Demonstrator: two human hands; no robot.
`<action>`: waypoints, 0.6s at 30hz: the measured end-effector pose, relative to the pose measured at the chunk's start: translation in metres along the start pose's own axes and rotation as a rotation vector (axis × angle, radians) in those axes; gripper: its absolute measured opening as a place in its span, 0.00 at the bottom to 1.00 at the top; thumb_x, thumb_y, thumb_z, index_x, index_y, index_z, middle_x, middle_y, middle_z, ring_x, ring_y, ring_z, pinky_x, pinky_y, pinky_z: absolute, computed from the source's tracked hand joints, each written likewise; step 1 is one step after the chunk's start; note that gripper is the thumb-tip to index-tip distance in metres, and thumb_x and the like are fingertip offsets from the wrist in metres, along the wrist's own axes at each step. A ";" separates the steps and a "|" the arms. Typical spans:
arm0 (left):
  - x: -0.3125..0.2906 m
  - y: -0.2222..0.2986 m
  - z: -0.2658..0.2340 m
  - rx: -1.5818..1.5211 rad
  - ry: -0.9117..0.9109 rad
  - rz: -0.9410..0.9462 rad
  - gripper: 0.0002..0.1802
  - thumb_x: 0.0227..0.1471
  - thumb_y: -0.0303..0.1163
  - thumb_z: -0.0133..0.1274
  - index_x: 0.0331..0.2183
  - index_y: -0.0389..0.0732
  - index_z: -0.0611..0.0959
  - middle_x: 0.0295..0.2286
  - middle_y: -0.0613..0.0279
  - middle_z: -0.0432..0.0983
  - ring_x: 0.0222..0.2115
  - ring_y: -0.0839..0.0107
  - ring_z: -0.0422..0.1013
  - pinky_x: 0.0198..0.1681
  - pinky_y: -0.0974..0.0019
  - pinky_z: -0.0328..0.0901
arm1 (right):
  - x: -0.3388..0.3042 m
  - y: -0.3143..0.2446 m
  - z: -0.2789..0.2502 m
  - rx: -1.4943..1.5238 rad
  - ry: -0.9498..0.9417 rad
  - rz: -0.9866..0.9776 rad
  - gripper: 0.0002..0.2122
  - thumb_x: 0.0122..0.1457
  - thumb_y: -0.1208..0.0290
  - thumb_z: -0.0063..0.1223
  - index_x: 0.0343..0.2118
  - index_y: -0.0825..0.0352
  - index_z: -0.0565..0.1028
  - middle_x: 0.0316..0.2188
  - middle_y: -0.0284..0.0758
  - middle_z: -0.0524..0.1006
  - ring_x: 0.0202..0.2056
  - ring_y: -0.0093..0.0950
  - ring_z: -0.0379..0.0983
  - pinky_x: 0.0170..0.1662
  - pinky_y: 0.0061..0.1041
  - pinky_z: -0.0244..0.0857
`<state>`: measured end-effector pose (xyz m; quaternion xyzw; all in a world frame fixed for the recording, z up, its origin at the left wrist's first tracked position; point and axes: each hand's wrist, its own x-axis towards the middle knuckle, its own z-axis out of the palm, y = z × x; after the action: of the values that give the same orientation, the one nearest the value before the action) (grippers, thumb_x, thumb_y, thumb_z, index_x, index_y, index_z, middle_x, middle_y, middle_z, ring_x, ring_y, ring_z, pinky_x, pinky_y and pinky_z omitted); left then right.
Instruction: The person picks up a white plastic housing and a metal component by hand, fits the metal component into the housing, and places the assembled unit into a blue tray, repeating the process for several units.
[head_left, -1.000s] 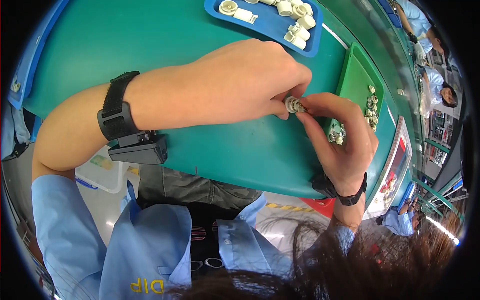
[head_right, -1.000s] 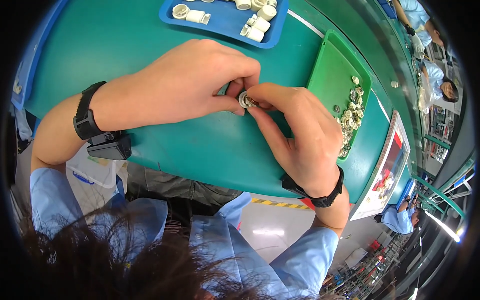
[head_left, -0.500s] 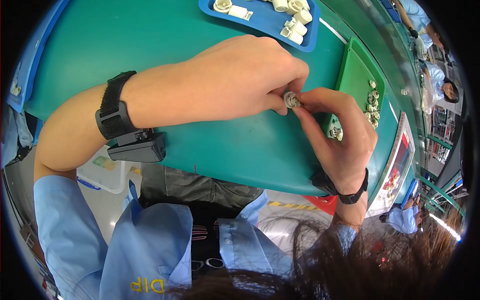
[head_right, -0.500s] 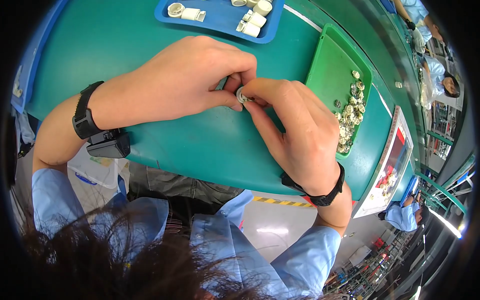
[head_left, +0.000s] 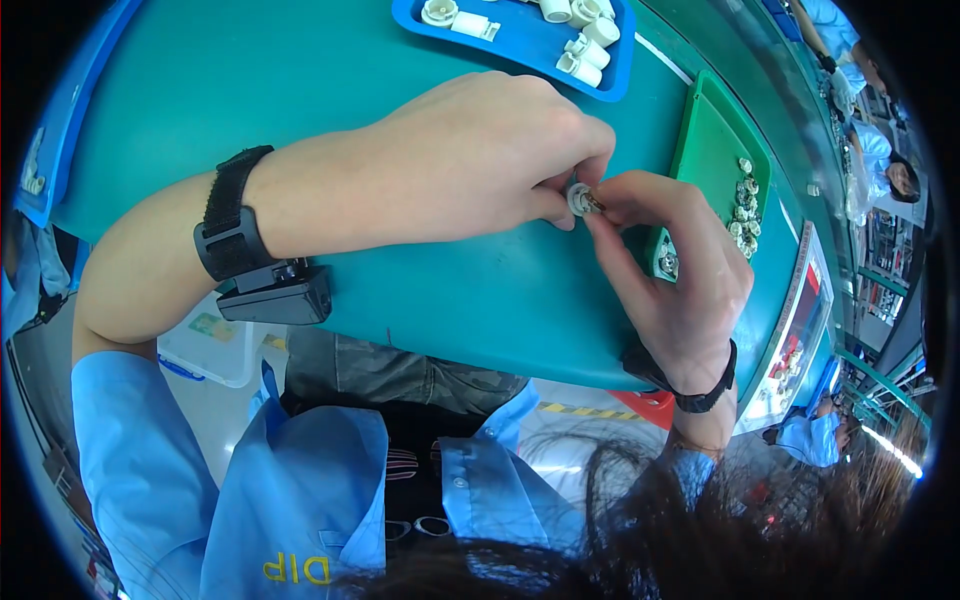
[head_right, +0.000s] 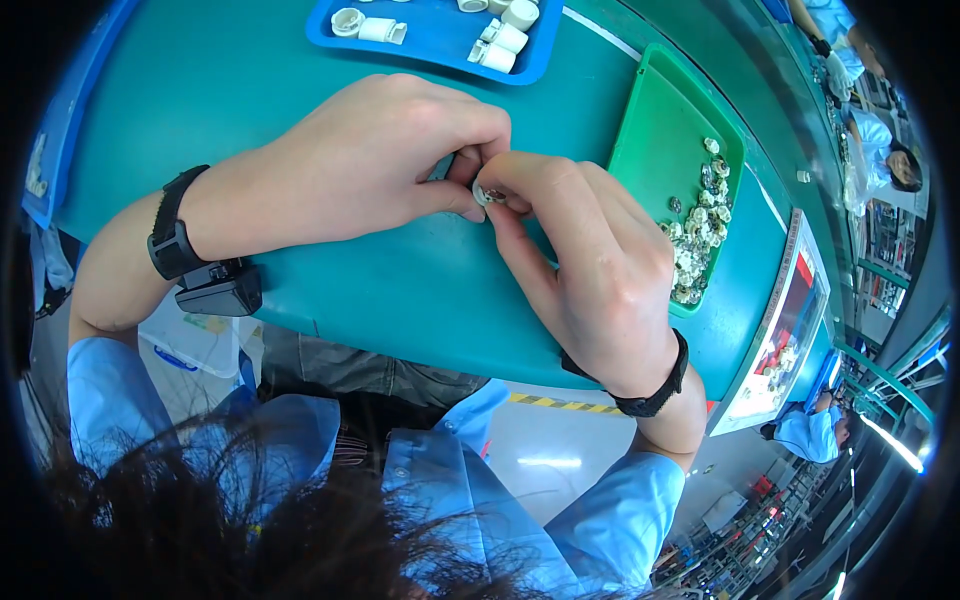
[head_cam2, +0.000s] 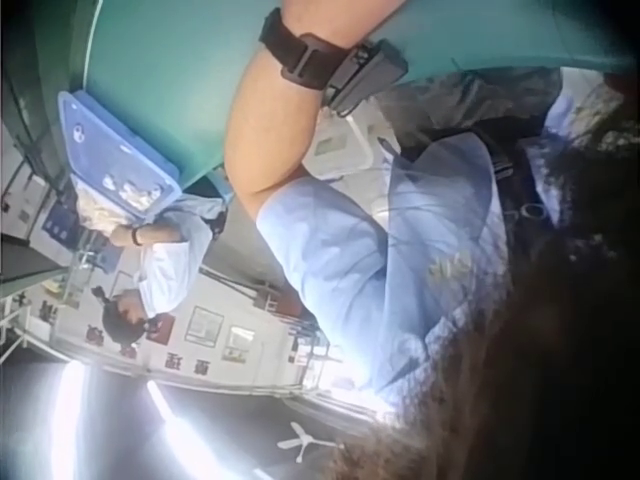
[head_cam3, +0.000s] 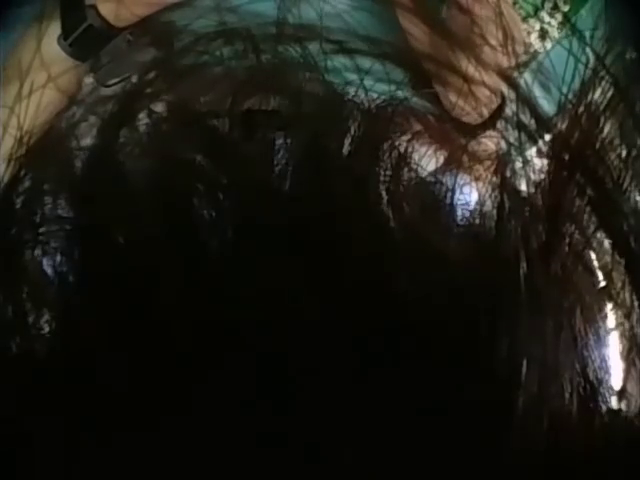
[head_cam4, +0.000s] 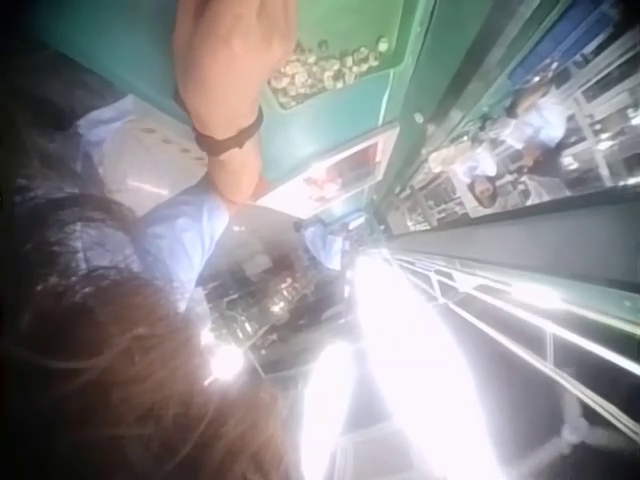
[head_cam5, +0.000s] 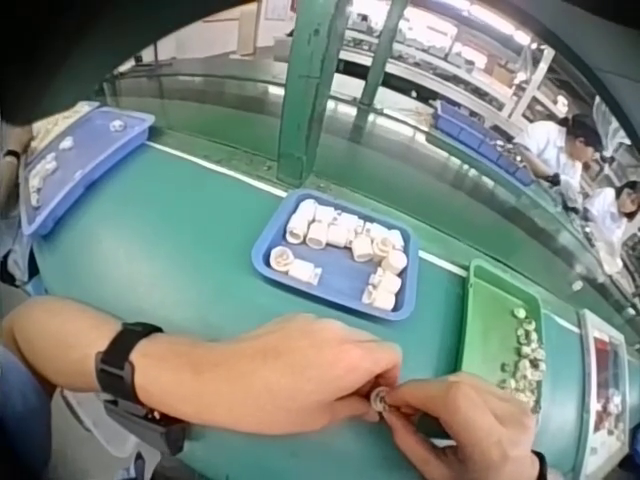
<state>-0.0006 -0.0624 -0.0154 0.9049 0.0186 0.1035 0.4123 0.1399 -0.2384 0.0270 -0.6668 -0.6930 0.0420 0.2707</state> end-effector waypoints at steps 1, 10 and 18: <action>-0.001 0.000 0.000 0.007 -0.004 -0.006 0.14 0.50 0.30 0.71 0.31 0.38 0.80 0.26 0.58 0.78 0.28 0.54 0.76 0.30 0.54 0.67 | -0.001 0.000 0.001 0.003 0.001 0.001 0.15 0.52 0.85 0.72 0.42 0.69 0.82 0.38 0.34 0.85 0.36 0.24 0.84 0.40 0.22 0.78; 0.000 0.009 -0.014 -0.114 -0.085 -0.119 0.16 0.50 0.33 0.73 0.33 0.38 0.81 0.27 0.63 0.80 0.25 0.67 0.74 0.29 0.61 0.66 | -0.004 0.012 -0.006 0.212 0.013 0.080 0.20 0.52 0.85 0.72 0.48 0.70 0.80 0.44 0.36 0.84 0.41 0.25 0.85 0.44 0.22 0.79; 0.004 0.004 -0.017 -0.426 -0.151 -0.151 0.12 0.56 0.32 0.70 0.36 0.34 0.85 0.27 0.64 0.83 0.28 0.78 0.77 0.33 0.69 0.70 | -0.006 0.016 -0.016 0.245 0.046 -0.002 0.22 0.50 0.82 0.74 0.50 0.68 0.80 0.48 0.38 0.83 0.42 0.29 0.84 0.44 0.26 0.79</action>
<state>-0.0002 -0.0523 -0.0008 0.7988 0.0331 0.0062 0.6006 0.1608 -0.2472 0.0316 -0.6288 -0.6770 0.1110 0.3661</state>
